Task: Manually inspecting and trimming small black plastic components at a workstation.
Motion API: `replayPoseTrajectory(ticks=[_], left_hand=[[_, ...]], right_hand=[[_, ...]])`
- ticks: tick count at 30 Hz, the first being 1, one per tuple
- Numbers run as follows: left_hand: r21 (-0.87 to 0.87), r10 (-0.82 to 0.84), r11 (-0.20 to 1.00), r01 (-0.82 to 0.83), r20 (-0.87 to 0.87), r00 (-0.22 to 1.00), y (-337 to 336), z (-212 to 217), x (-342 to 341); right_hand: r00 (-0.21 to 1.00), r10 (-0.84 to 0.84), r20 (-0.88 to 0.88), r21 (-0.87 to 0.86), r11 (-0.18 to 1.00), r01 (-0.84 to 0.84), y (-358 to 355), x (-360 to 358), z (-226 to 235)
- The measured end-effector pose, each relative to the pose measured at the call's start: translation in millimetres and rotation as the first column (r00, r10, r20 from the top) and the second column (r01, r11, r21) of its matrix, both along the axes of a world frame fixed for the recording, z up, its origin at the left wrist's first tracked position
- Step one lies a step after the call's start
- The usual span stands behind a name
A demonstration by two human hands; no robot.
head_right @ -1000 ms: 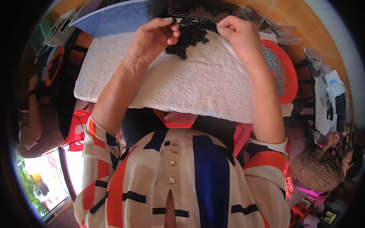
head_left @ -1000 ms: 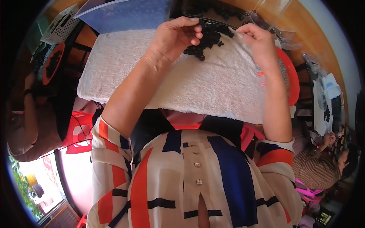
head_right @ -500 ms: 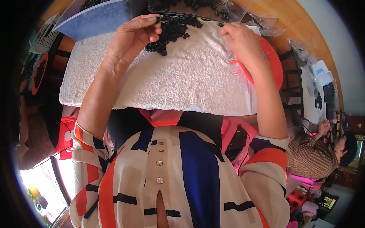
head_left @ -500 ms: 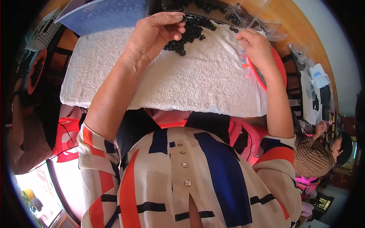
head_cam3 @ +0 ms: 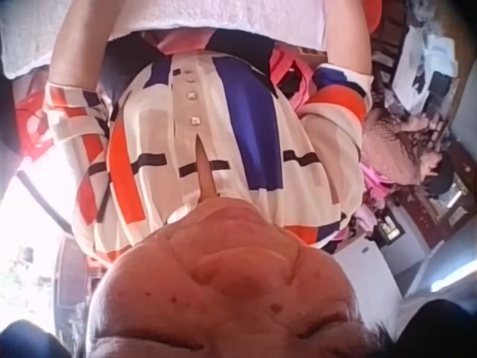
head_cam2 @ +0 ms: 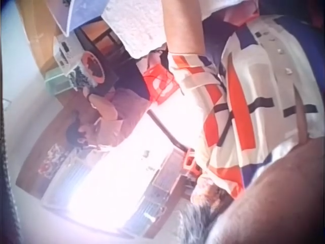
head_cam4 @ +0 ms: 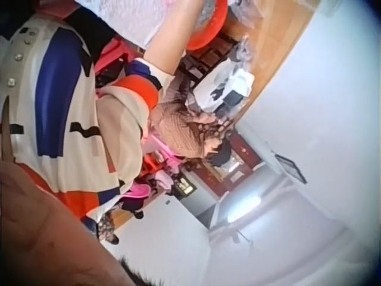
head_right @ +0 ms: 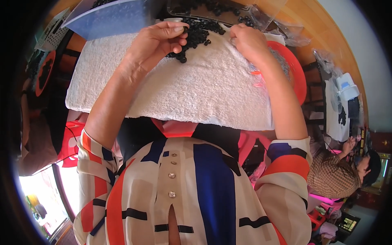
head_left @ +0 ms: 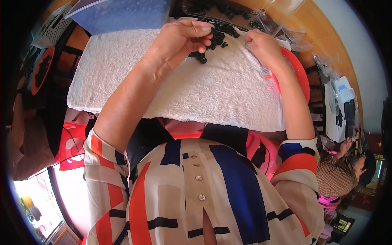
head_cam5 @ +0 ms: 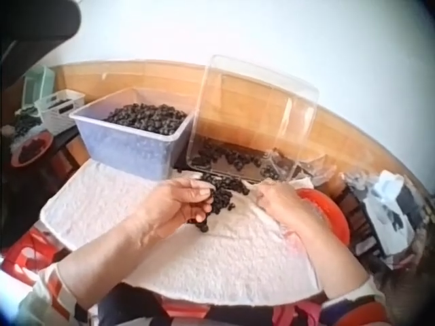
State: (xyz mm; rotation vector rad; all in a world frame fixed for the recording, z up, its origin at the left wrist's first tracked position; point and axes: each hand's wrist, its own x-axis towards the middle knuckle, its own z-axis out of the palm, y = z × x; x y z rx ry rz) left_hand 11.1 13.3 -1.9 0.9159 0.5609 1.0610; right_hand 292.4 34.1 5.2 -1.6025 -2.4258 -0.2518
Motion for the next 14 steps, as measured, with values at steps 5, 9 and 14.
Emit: replayPoseTrajectory(ticks=[5,9,14], left_hand=[[-0.014,-0.046,0.999,0.046,0.004,0.999,0.9,-4.2,1.6],[-0.025,-0.063,0.998,0.064,0.048,0.997,-1.8,-1.9,2.5],[-0.036,-0.047,0.998,0.049,0.051,0.998,-3.8,0.7,1.3]], right_hand=[[0.538,-0.087,-0.838,-0.273,0.922,-0.276,-17.7,-38.3,23.6],[0.246,-0.167,-0.955,-0.254,0.888,-0.382,-38.8,-79.3,30.3],[0.117,-0.151,-0.982,-0.187,0.884,-0.428,-39.1,-96.5,24.0]])
